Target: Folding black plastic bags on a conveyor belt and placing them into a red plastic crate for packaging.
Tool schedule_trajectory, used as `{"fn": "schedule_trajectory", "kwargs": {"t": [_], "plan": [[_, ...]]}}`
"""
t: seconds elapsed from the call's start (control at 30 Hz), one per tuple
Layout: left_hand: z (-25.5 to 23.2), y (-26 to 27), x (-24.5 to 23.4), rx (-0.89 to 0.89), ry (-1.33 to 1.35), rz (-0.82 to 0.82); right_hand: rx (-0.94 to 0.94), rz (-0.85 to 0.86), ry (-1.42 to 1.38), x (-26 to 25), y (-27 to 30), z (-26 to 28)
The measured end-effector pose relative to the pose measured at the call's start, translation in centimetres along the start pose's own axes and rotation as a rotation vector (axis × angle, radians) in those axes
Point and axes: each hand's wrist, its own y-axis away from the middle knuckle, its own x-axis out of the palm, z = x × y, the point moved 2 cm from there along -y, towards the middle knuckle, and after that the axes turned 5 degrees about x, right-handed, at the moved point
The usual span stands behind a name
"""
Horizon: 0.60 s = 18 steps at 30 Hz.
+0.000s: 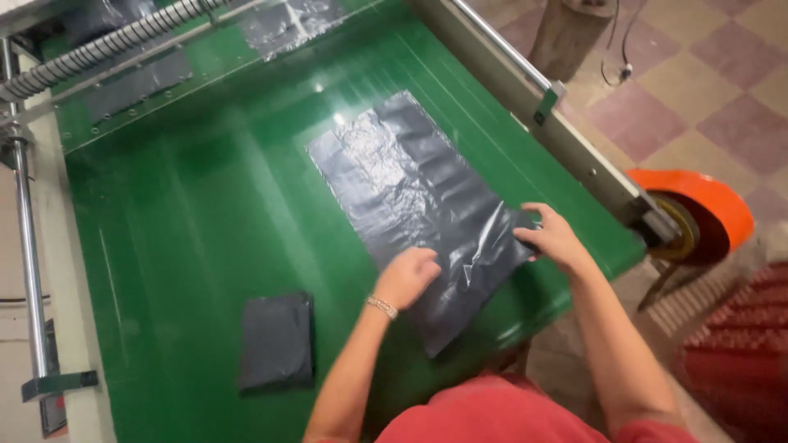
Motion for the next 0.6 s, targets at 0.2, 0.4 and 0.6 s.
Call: {"fn": "schedule_trajectory", "kwargs": {"t": [0.2, 0.4, 0.6], "plan": [[10.0, -6.0, -8.8, -0.597, 1.208, -0.065, -0.055, 0.33, -0.571, 6.9, -13.2, 8.4], [17.0, -10.7, -12.4, -0.682, 1.415, -0.544, 0.202, 0.543, -0.814, 14.4, -27.8, 15.5], [29.5, -14.7, -9.8, -0.843, 0.218, -0.443, 0.168, 0.465, -0.576, 17.8, -36.5, 17.0]]}}
